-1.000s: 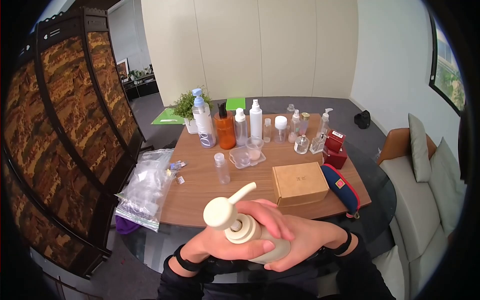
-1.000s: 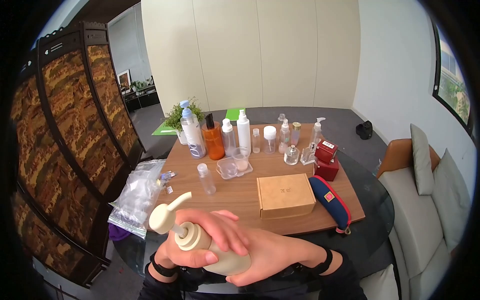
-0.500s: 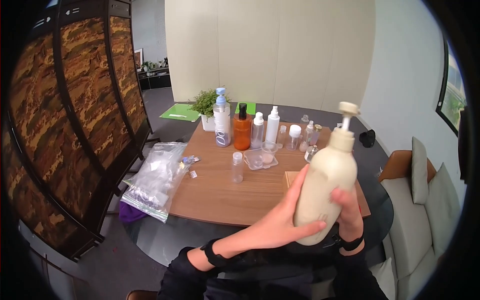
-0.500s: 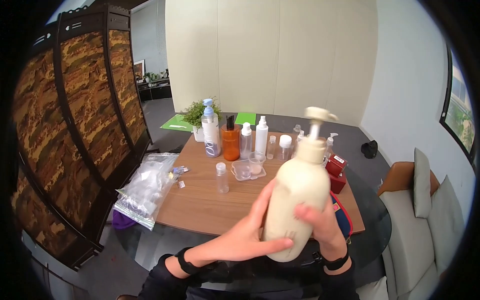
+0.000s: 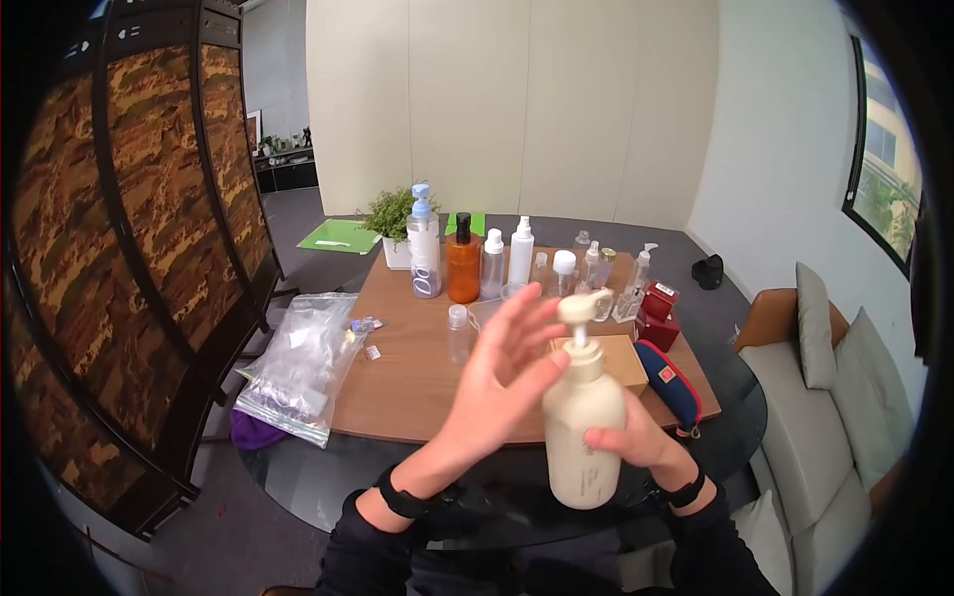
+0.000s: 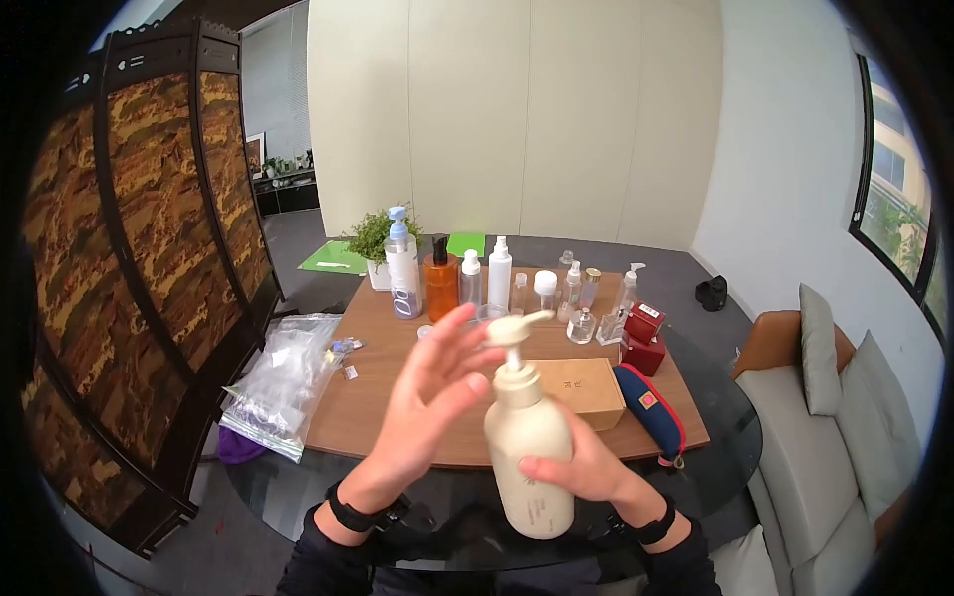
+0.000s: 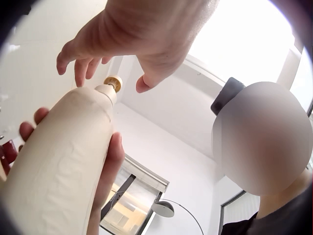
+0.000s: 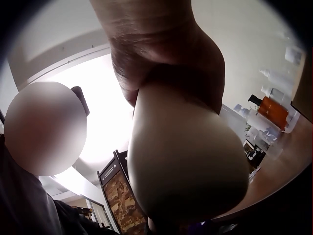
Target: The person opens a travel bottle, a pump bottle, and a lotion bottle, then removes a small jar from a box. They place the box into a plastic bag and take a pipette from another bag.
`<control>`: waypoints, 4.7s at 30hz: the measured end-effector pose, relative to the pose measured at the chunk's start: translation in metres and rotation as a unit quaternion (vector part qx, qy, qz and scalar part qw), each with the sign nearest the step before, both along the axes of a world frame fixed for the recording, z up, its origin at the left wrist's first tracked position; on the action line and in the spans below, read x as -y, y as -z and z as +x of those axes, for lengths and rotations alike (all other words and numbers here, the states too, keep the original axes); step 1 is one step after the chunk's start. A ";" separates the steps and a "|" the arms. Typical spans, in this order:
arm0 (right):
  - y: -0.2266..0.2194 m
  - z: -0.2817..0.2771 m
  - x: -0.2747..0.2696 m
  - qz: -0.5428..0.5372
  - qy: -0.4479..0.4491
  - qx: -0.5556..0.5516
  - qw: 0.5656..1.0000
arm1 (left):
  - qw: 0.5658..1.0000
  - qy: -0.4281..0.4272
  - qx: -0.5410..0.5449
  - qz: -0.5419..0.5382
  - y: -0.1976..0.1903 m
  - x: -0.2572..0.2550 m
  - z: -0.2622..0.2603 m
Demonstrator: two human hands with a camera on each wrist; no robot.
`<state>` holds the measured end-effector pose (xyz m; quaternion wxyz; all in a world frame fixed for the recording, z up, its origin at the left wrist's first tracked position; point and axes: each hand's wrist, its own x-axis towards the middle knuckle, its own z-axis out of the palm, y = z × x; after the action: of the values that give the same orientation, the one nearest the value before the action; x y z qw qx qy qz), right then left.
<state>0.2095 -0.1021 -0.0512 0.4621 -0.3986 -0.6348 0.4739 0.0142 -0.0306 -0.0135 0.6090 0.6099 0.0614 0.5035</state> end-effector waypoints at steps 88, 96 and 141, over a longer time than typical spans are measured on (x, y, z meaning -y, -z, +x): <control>-0.001 -0.037 -0.055 -0.201 -0.181 -0.180 0.946 | 0.979 -0.162 0.059 -0.108 0.007 -0.036 -0.013; 0.004 -0.037 -0.054 -0.196 -0.397 -0.245 0.863 | 0.989 -0.066 0.063 -0.113 -0.003 -0.031 -0.018; -0.017 -0.042 -0.040 0.031 -0.103 -0.090 0.990 | 0.997 -0.026 0.043 -0.060 -0.013 -0.021 -0.012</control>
<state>0.1675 -0.0620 -0.0341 0.4776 -0.2724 -0.6429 0.5333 0.0025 -0.0097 -0.0002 0.6335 0.5481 0.0808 0.5402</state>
